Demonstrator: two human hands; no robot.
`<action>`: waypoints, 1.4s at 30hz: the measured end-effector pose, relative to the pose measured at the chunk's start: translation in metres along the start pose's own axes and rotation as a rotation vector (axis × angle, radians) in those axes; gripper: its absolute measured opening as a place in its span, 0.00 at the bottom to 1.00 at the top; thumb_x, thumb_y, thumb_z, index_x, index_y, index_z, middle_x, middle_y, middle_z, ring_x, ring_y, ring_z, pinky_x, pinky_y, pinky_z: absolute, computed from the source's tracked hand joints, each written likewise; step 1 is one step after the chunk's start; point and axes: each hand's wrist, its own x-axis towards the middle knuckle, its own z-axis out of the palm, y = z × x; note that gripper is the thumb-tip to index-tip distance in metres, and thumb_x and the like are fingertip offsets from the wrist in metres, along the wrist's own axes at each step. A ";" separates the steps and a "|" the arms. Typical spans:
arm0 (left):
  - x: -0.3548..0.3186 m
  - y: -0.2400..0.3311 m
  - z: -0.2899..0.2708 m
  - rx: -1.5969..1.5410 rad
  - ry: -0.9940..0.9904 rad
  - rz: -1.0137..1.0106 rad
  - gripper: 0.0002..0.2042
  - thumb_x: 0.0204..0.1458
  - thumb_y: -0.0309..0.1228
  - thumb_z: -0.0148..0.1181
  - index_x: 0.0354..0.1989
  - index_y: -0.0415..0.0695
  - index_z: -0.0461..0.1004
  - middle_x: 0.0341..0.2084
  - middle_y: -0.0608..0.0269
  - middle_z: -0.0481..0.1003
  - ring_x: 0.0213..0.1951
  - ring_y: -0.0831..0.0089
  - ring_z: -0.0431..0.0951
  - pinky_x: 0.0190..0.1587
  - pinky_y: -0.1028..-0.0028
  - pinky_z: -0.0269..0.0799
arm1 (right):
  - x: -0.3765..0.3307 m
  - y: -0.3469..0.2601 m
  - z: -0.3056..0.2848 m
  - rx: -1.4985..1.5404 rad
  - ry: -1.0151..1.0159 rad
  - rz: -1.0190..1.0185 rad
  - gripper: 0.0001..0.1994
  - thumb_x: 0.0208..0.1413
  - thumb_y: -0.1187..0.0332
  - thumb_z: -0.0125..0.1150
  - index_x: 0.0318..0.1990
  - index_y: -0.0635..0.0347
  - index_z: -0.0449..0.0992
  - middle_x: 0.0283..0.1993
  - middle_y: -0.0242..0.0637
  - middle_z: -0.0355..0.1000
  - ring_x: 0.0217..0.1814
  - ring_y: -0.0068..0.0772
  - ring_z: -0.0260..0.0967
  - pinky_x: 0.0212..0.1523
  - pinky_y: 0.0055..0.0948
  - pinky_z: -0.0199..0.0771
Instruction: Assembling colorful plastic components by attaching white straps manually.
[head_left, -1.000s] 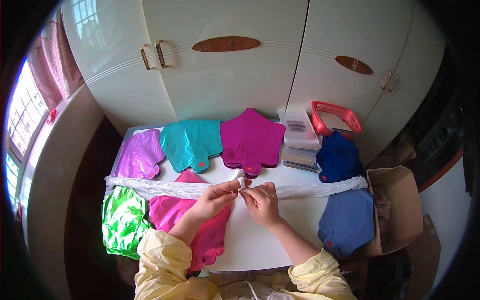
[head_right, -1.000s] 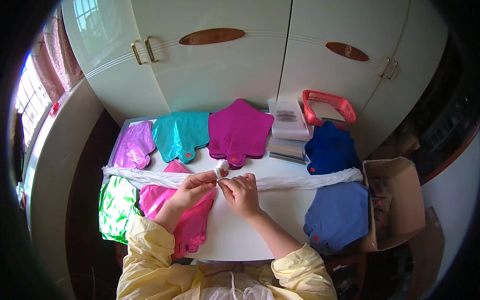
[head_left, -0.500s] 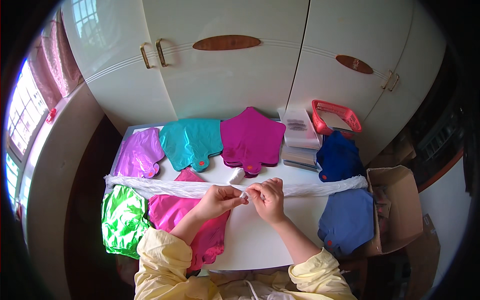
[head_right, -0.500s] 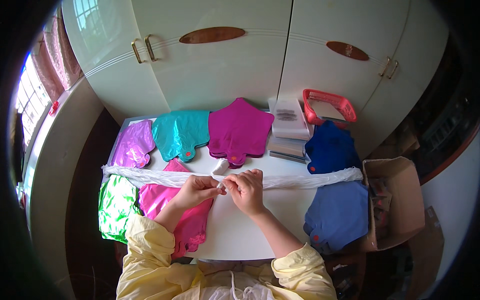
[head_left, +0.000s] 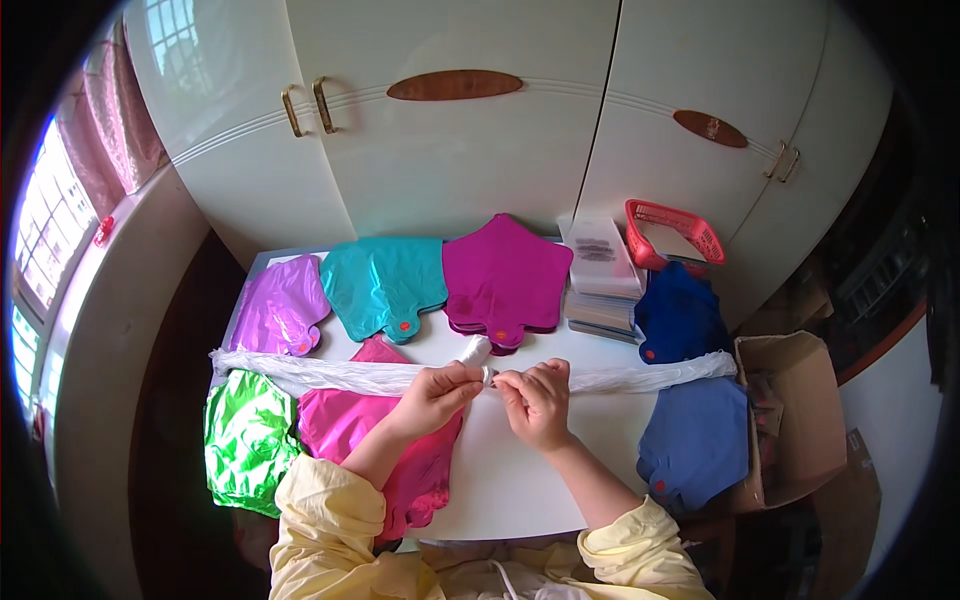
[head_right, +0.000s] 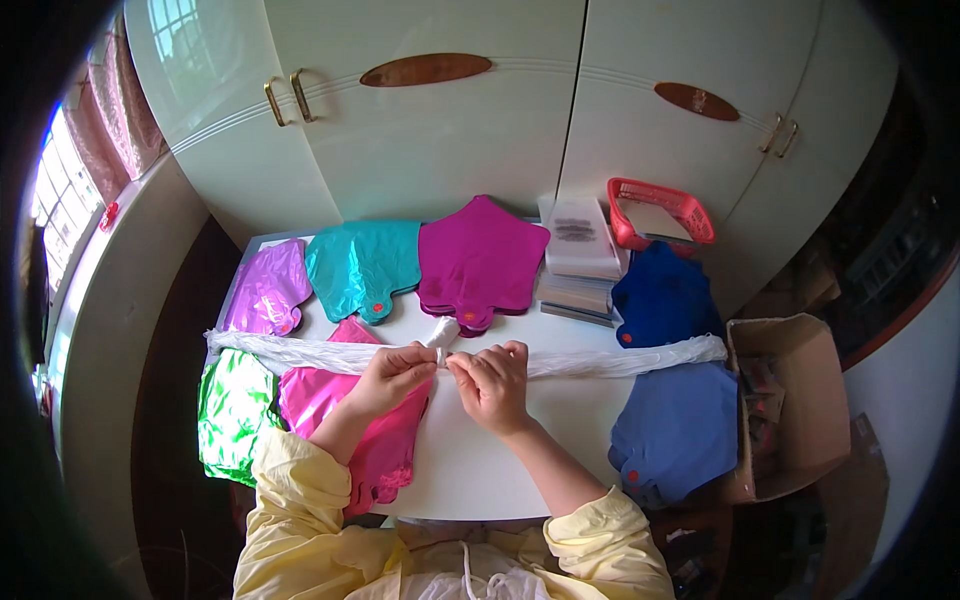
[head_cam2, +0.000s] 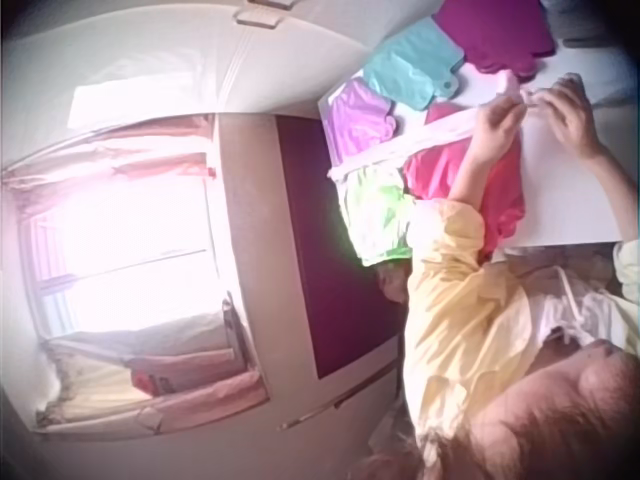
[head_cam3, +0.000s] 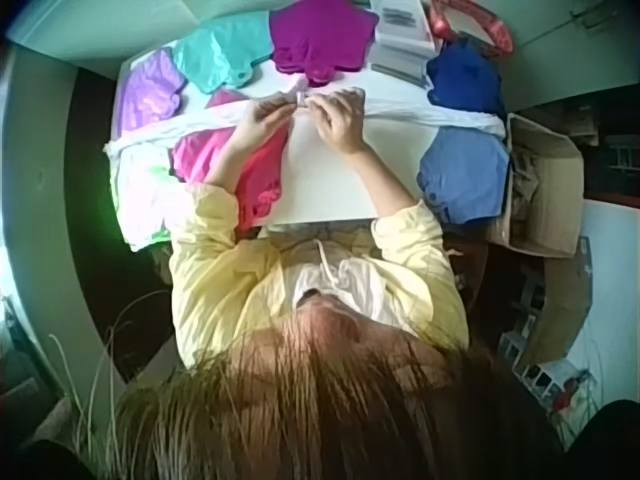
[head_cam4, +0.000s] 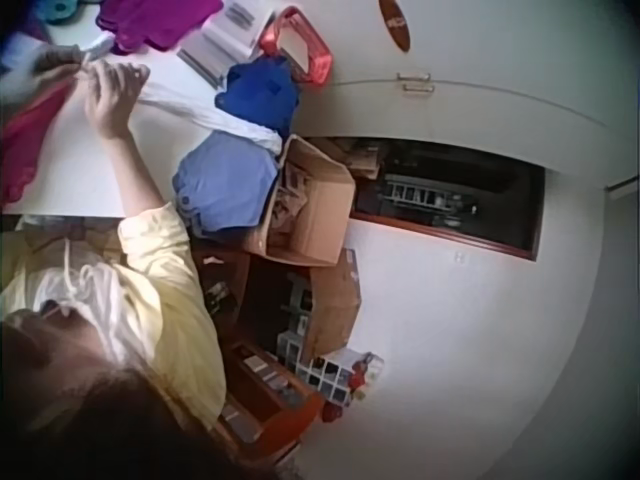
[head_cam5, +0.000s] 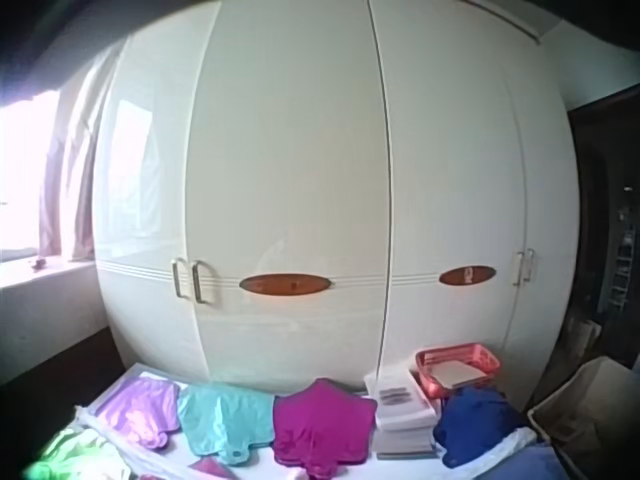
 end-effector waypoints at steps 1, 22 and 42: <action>-0.001 -0.001 0.000 0.050 -0.008 -0.048 0.09 0.55 0.21 0.47 0.41 0.31 0.71 0.39 0.59 0.74 0.43 0.78 0.71 0.46 0.77 0.66 | 0.001 0.001 0.000 -0.005 0.012 -0.012 0.05 0.45 0.72 0.61 0.29 0.53 0.72 0.17 0.23 0.60 0.21 0.25 0.59 0.35 0.31 0.51; -0.001 -0.002 -0.002 -0.068 0.003 -0.062 0.11 0.55 0.24 0.49 0.44 0.32 0.71 0.37 0.63 0.74 0.40 0.82 0.70 0.44 0.81 0.65 | 0.000 0.000 0.000 -0.080 0.047 -0.099 0.05 0.44 0.68 0.64 0.28 0.50 0.73 0.19 0.21 0.62 0.22 0.22 0.59 0.37 0.30 0.51; -0.001 -0.005 0.004 -0.496 -0.106 0.108 0.13 0.55 0.22 0.47 0.49 0.37 0.69 0.44 0.61 0.72 0.49 0.75 0.68 0.55 0.73 0.59 | -0.009 0.002 0.014 0.134 0.016 0.069 0.06 0.41 0.75 0.63 0.28 0.53 0.74 0.22 0.25 0.67 0.25 0.26 0.63 0.37 0.30 0.54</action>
